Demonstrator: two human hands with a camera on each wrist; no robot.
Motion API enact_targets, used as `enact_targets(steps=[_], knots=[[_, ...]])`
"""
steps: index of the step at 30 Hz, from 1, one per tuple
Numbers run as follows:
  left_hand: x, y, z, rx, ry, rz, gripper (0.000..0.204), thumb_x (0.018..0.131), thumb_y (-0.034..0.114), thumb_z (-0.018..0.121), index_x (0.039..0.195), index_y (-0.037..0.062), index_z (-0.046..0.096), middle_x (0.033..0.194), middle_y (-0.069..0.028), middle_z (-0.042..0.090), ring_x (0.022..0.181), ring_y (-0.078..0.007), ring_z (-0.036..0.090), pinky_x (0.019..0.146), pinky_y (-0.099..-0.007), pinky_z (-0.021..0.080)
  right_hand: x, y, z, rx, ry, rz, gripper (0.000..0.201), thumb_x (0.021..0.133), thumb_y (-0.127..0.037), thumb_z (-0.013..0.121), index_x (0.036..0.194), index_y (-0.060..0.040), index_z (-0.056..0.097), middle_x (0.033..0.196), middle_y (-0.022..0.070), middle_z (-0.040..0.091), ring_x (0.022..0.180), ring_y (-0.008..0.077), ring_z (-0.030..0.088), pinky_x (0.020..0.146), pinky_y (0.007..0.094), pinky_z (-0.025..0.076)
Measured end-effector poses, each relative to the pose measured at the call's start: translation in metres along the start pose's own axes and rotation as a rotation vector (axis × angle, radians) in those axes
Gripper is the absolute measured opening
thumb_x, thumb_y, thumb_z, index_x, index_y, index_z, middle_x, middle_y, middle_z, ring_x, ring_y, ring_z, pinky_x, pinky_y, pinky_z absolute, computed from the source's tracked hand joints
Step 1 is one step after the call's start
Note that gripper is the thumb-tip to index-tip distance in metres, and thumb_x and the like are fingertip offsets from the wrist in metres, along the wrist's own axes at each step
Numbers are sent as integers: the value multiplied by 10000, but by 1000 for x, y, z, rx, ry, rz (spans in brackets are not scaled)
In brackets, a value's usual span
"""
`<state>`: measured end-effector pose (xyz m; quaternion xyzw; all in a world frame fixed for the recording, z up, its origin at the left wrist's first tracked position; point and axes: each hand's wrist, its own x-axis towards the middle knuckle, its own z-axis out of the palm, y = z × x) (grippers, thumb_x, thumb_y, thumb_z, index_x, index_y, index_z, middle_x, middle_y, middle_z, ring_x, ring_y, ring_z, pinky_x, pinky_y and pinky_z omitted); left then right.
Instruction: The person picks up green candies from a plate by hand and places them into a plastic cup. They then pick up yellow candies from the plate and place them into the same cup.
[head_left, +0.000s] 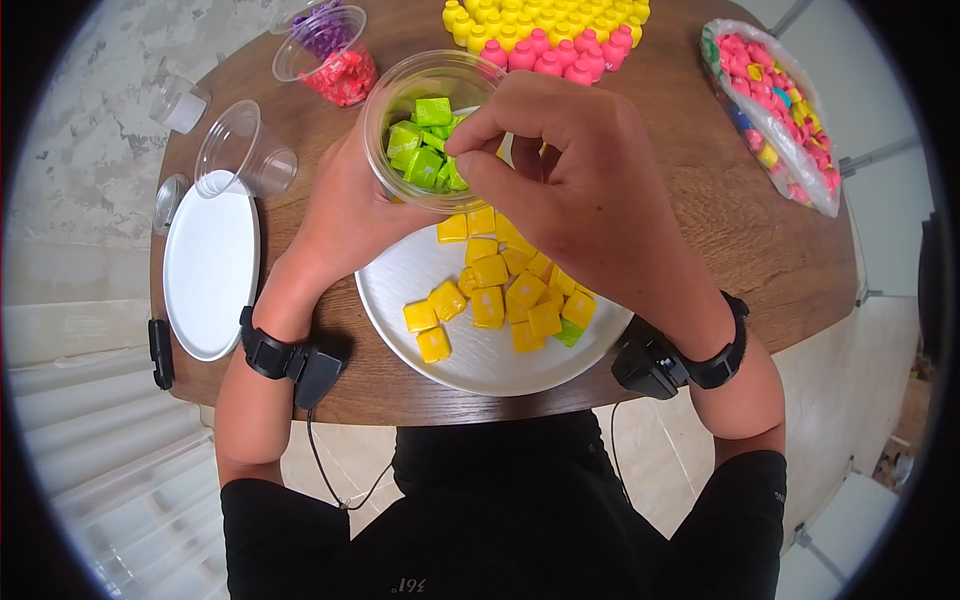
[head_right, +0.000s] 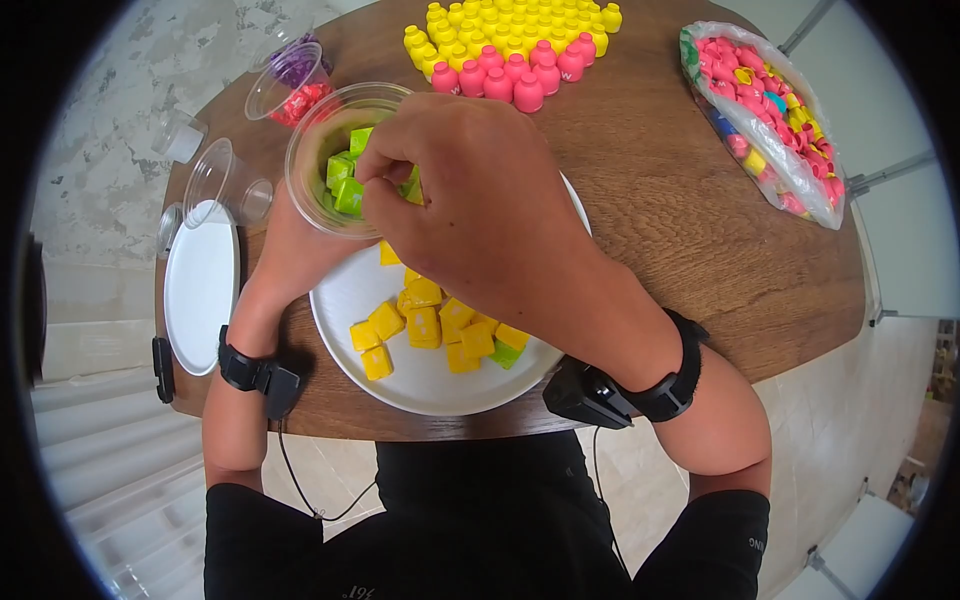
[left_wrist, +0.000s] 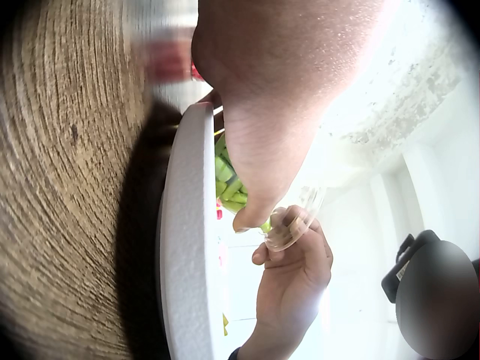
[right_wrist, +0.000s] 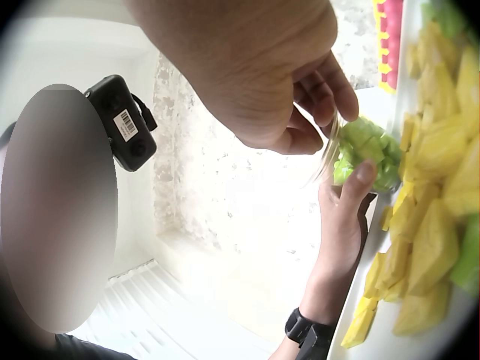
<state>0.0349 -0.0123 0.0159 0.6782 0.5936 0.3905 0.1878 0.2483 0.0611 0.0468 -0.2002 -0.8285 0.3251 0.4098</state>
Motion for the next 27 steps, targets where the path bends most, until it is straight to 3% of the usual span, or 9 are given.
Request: enact_targets(steps=[27], knots=[[-1, -2, 1, -11, 6, 16, 924, 736, 223, 982, 1521, 69, 520, 1378, -131, 704, 1260, -274, 699, 1067, -405, 552, 0, 0, -1, -11, -20, 7, 66, 884, -65, 749, 918, -9, 747, 799, 34, 651, 578, 100, 516, 553, 291, 390]])
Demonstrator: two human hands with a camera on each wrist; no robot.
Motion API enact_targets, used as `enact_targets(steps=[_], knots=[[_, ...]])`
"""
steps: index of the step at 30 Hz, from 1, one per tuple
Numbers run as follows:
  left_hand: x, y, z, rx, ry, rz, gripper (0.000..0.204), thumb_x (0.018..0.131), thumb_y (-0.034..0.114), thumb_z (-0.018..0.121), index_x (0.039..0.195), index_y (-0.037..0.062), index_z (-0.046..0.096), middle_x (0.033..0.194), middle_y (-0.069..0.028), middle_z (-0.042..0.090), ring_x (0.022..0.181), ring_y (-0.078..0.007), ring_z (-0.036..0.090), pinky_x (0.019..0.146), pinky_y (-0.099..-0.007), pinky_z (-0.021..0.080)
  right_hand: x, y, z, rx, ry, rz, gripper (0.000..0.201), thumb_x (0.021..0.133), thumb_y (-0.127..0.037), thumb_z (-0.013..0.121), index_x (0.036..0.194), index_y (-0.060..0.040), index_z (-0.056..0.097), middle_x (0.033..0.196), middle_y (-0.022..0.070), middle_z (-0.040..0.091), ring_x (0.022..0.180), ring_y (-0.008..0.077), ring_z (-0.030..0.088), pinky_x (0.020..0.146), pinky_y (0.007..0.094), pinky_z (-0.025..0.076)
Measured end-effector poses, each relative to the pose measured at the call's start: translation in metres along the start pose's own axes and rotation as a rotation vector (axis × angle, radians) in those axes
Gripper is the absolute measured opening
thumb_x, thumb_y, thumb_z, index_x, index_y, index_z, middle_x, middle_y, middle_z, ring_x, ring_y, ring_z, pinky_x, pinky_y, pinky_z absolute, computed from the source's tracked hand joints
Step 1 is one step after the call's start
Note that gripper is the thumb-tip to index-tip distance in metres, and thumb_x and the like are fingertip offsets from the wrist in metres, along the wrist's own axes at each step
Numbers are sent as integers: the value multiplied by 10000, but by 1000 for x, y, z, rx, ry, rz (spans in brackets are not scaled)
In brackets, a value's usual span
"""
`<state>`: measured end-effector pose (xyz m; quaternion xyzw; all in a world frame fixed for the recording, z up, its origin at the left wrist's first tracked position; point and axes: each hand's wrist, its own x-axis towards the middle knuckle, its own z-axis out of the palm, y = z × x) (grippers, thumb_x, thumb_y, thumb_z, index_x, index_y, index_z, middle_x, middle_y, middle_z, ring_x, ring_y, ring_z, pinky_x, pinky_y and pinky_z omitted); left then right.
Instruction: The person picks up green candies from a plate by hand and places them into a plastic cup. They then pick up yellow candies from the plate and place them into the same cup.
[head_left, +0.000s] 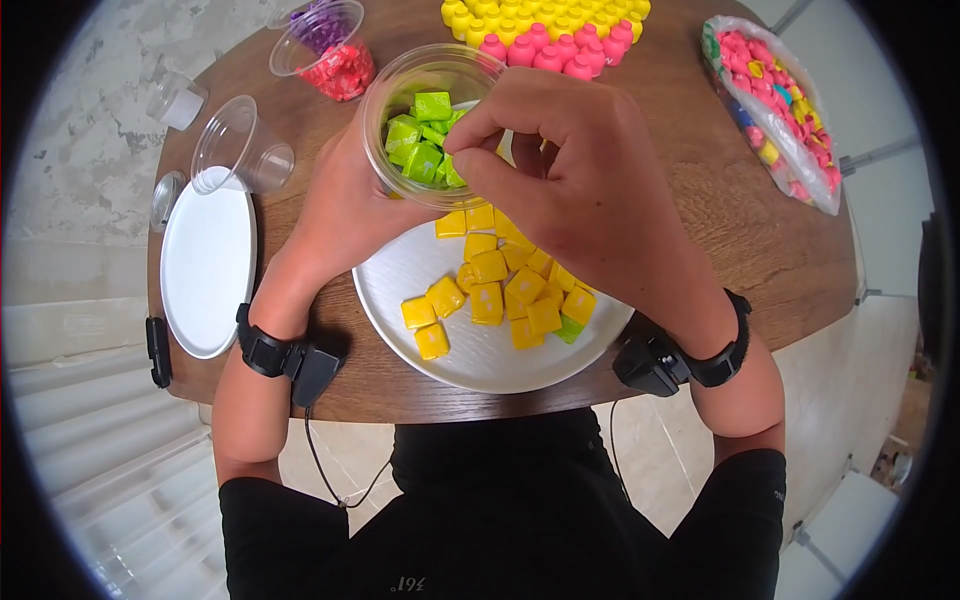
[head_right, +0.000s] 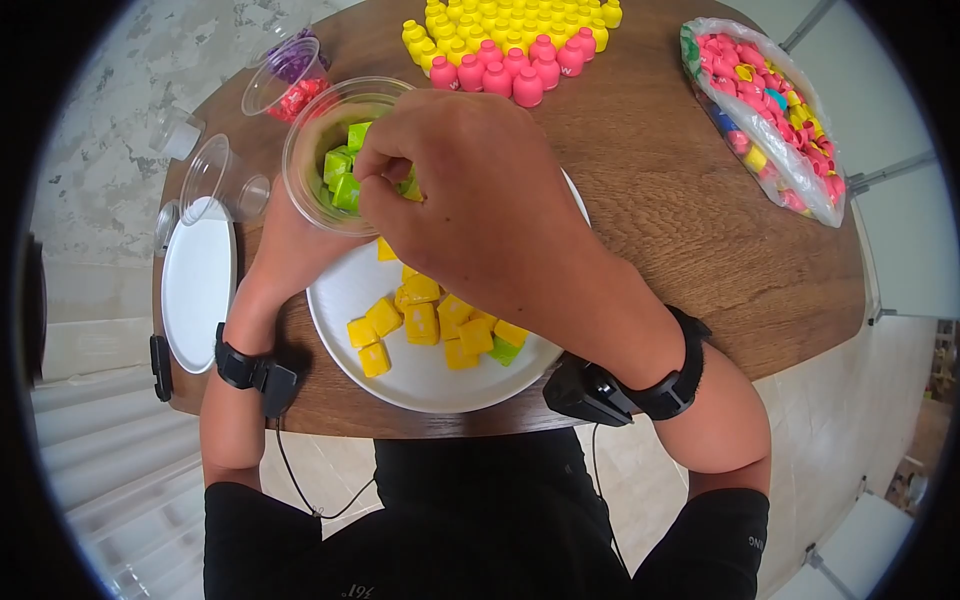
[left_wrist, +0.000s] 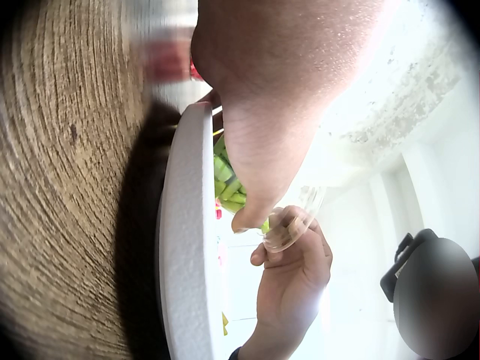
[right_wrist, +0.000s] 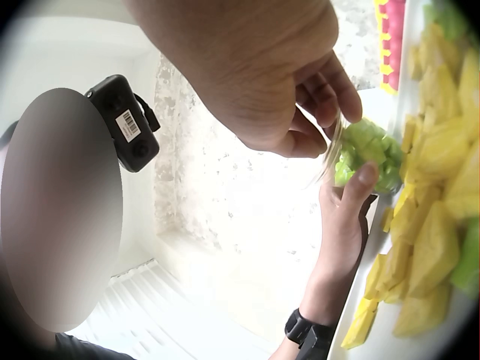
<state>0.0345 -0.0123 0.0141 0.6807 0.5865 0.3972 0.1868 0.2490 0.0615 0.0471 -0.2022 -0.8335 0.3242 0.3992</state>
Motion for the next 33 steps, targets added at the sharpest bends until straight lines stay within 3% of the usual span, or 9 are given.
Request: enact_targets(steps=[33], knots=[[0, 1, 1, 61, 18, 60, 889, 721, 159, 963, 1494, 96, 530, 1354, -142, 700, 1249, -316, 704, 1053, -411, 556, -2, 2, 1, -51, -27, -20, 75, 869, -78, 748, 914, -19, 745, 803, 34, 678, 590, 121, 527, 564, 293, 411]])
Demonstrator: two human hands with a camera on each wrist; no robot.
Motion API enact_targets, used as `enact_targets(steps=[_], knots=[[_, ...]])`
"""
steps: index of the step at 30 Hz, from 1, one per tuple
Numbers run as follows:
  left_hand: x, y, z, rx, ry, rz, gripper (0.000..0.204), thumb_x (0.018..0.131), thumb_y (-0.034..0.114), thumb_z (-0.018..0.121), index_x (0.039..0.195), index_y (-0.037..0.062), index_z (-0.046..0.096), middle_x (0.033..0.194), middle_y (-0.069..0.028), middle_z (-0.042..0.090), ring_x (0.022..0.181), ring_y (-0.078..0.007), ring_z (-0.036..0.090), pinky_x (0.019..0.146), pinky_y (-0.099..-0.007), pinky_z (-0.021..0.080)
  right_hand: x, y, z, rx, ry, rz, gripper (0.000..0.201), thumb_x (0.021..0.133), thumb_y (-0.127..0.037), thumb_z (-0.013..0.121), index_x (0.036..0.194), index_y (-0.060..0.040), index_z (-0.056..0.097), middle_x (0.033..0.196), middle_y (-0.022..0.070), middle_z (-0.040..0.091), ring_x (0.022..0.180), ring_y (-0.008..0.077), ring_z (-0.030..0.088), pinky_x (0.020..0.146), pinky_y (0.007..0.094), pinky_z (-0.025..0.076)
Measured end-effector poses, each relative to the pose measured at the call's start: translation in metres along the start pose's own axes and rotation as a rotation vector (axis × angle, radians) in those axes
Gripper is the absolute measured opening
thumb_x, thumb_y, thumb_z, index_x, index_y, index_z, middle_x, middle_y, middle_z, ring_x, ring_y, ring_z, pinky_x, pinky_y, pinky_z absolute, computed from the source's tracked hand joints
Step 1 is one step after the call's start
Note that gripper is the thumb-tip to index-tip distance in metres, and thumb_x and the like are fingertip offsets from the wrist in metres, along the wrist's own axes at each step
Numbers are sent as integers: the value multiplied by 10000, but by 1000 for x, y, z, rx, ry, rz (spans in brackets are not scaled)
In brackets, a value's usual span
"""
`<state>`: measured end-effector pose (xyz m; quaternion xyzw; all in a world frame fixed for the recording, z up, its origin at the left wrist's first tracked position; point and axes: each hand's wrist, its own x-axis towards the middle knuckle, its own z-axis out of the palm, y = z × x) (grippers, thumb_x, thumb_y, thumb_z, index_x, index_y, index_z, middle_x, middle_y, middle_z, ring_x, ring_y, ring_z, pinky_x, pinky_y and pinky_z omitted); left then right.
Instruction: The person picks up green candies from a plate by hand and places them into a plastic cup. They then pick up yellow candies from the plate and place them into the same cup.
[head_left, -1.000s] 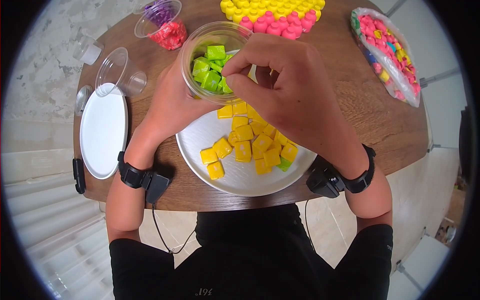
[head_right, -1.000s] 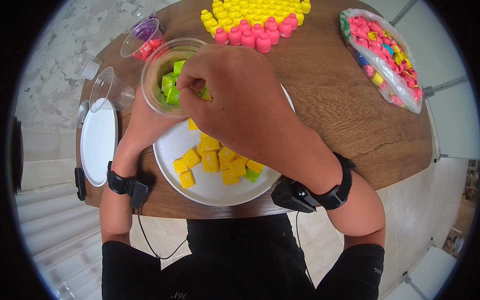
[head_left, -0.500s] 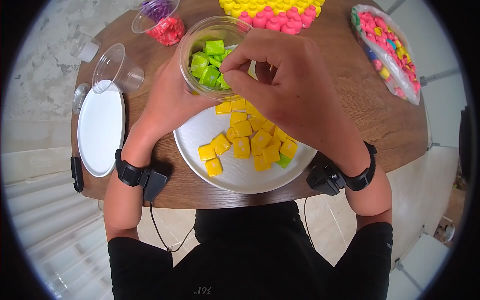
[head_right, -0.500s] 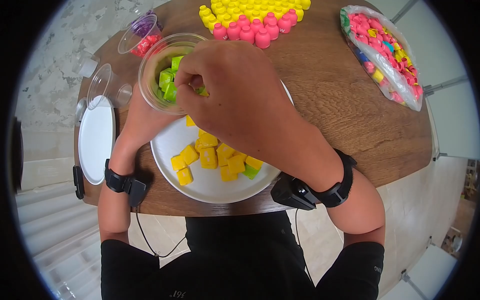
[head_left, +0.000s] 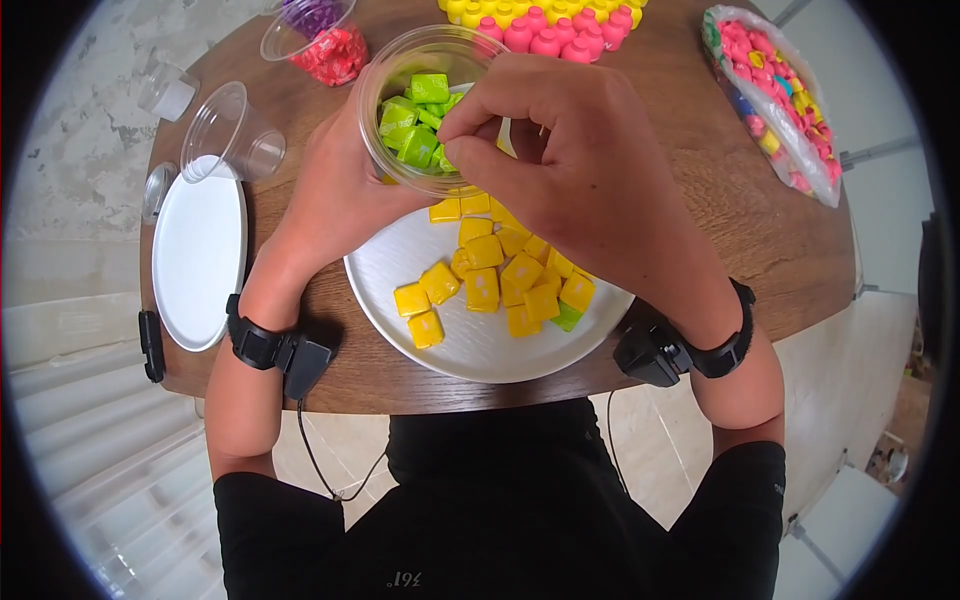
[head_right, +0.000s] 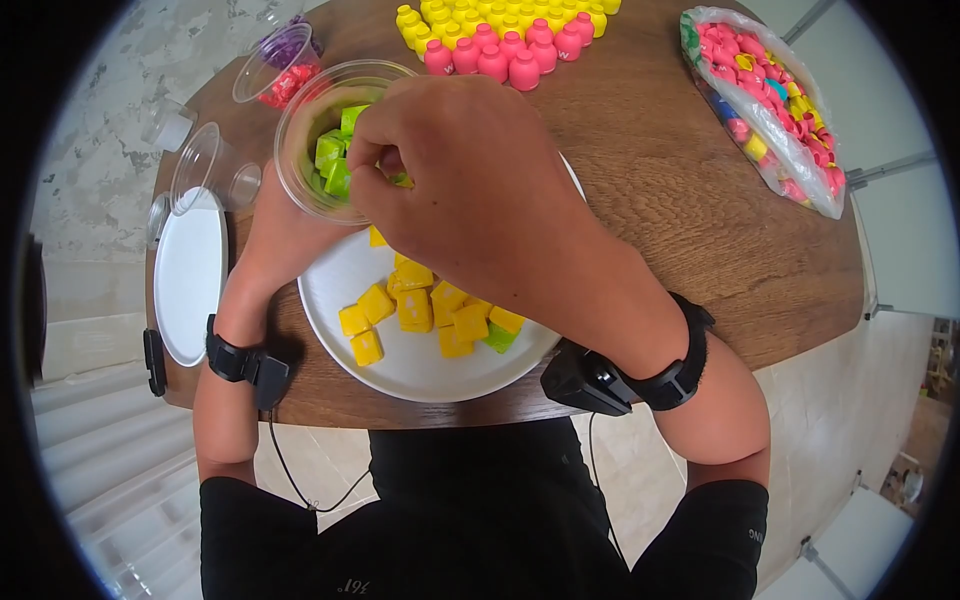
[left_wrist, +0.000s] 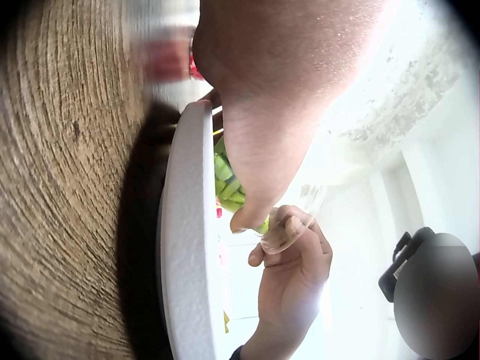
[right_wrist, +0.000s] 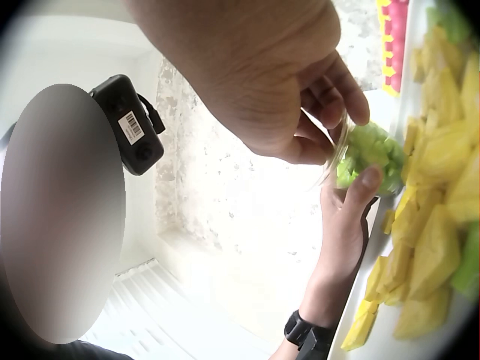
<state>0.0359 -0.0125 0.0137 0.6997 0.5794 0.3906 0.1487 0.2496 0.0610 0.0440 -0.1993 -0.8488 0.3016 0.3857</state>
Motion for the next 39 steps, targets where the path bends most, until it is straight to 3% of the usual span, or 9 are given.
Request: enact_targets(steps=[39], knots=[[-1, -3, 0, 16, -17, 21, 871, 739, 208, 959, 1488, 105, 526, 1313, -161, 719, 1224, -361, 713, 1017, -424, 562, 0, 0, -2, -56, -100, 21, 115, 873, -123, 739, 887, -9, 733, 793, 61, 676, 626, 171, 582, 595, 317, 458]])
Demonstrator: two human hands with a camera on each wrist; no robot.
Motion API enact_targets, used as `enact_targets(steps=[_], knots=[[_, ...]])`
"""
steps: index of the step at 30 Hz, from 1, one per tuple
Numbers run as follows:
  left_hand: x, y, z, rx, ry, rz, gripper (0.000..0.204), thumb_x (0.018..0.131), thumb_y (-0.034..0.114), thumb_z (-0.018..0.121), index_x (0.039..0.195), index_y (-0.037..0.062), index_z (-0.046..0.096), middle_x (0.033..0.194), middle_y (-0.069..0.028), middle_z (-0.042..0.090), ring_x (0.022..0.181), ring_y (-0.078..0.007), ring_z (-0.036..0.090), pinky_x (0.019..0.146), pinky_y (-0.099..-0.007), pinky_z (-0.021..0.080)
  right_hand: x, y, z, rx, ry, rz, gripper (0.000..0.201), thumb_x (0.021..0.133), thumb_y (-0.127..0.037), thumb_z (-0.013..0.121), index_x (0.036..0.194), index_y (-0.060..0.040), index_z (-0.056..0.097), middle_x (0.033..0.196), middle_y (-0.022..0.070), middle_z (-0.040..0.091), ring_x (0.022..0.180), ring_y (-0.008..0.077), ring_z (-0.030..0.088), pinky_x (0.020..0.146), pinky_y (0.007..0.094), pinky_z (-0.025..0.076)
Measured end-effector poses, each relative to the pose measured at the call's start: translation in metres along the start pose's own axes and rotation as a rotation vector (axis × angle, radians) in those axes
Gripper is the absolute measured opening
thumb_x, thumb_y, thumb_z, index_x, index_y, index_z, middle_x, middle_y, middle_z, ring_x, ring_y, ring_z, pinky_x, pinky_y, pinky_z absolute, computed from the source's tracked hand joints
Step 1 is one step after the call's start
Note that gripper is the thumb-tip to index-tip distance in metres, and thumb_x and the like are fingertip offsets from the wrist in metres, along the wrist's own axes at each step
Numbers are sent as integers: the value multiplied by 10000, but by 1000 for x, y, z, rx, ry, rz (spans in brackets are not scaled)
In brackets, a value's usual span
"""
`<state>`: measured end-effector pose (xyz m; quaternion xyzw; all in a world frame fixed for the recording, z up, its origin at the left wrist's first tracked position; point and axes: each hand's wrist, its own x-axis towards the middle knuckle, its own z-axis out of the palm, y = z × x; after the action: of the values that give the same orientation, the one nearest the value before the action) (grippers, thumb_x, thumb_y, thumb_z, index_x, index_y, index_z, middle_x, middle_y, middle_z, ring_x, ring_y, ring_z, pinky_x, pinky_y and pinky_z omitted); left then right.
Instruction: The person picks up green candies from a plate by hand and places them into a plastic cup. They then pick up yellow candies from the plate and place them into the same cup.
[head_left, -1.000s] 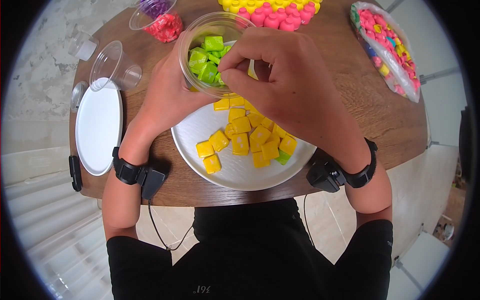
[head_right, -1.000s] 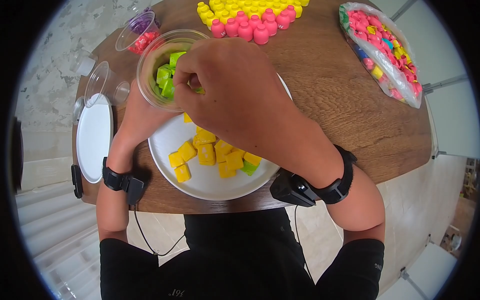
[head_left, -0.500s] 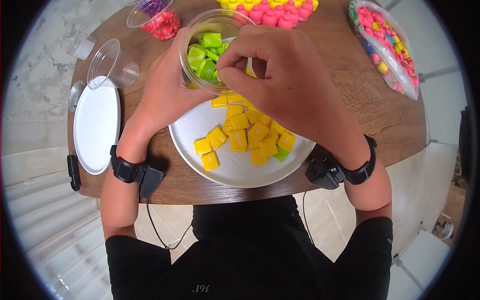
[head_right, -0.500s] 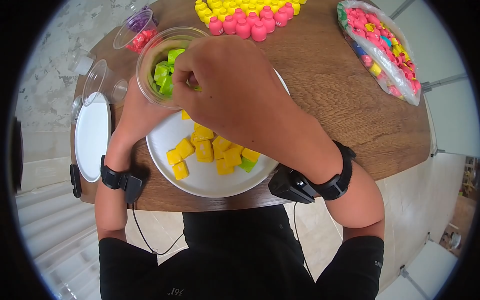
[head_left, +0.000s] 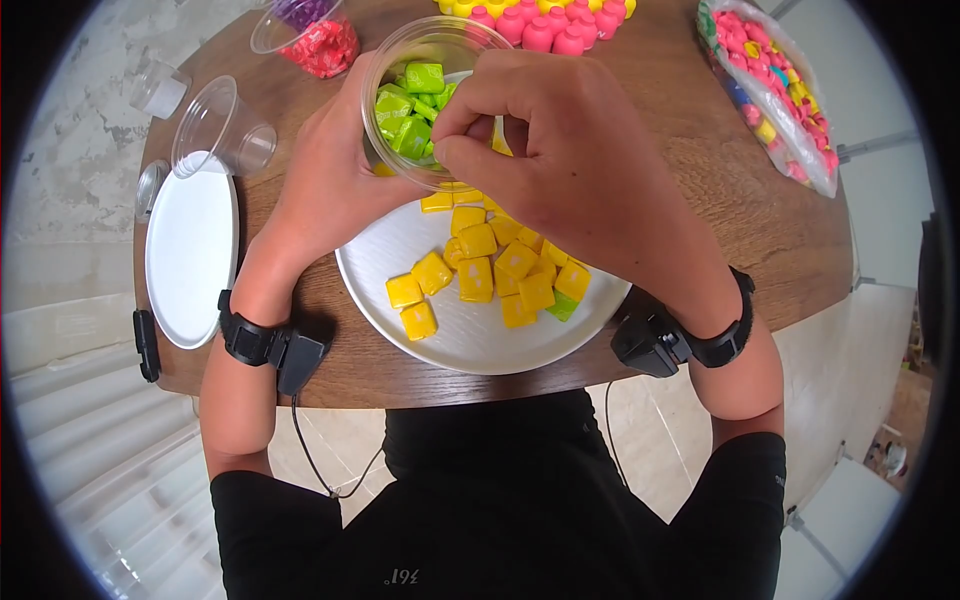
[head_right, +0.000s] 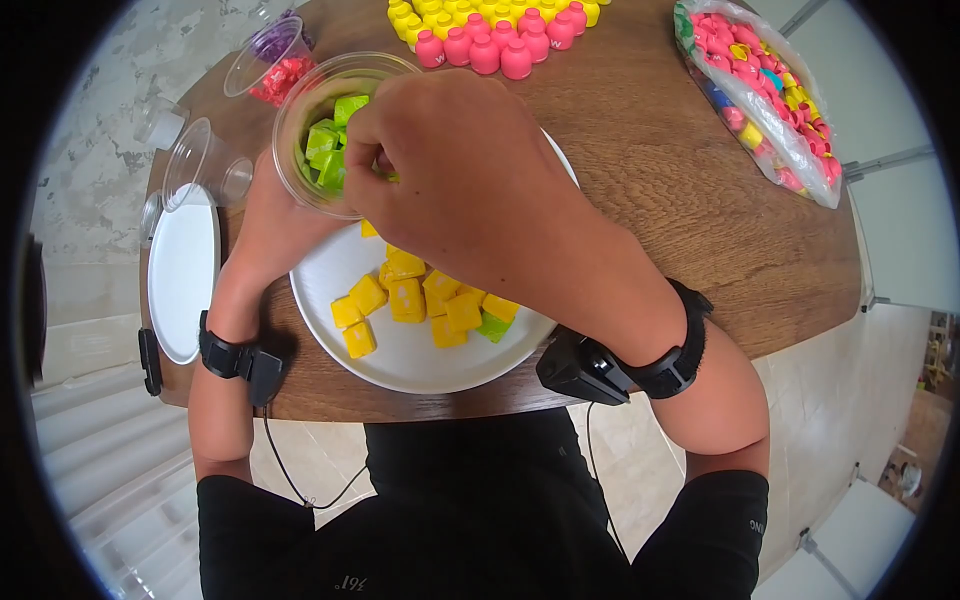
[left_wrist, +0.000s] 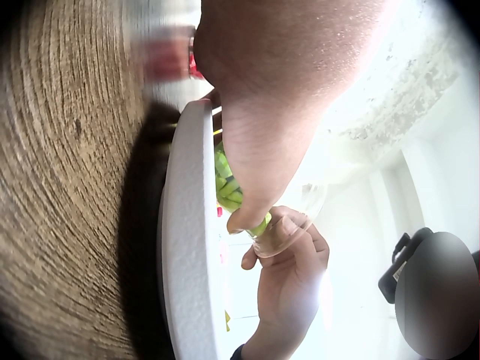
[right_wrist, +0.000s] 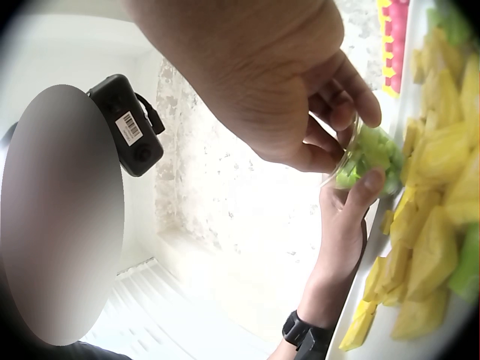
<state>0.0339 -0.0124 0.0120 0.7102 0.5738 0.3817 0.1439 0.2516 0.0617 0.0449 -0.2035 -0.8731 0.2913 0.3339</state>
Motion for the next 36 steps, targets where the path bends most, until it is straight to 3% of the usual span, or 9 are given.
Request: enact_targets(steps=[36], knots=[[-1, 5, -2, 19, -14, -23, 837, 752, 221, 953, 1476, 115, 547, 1303, -146, 723, 1218, -344, 715, 1014, -417, 560, -2, 0, -1, -22, -37, 7, 126, 885, -128, 745, 910, -5, 742, 819, 73, 703, 650, 177, 619, 608, 314, 481]])
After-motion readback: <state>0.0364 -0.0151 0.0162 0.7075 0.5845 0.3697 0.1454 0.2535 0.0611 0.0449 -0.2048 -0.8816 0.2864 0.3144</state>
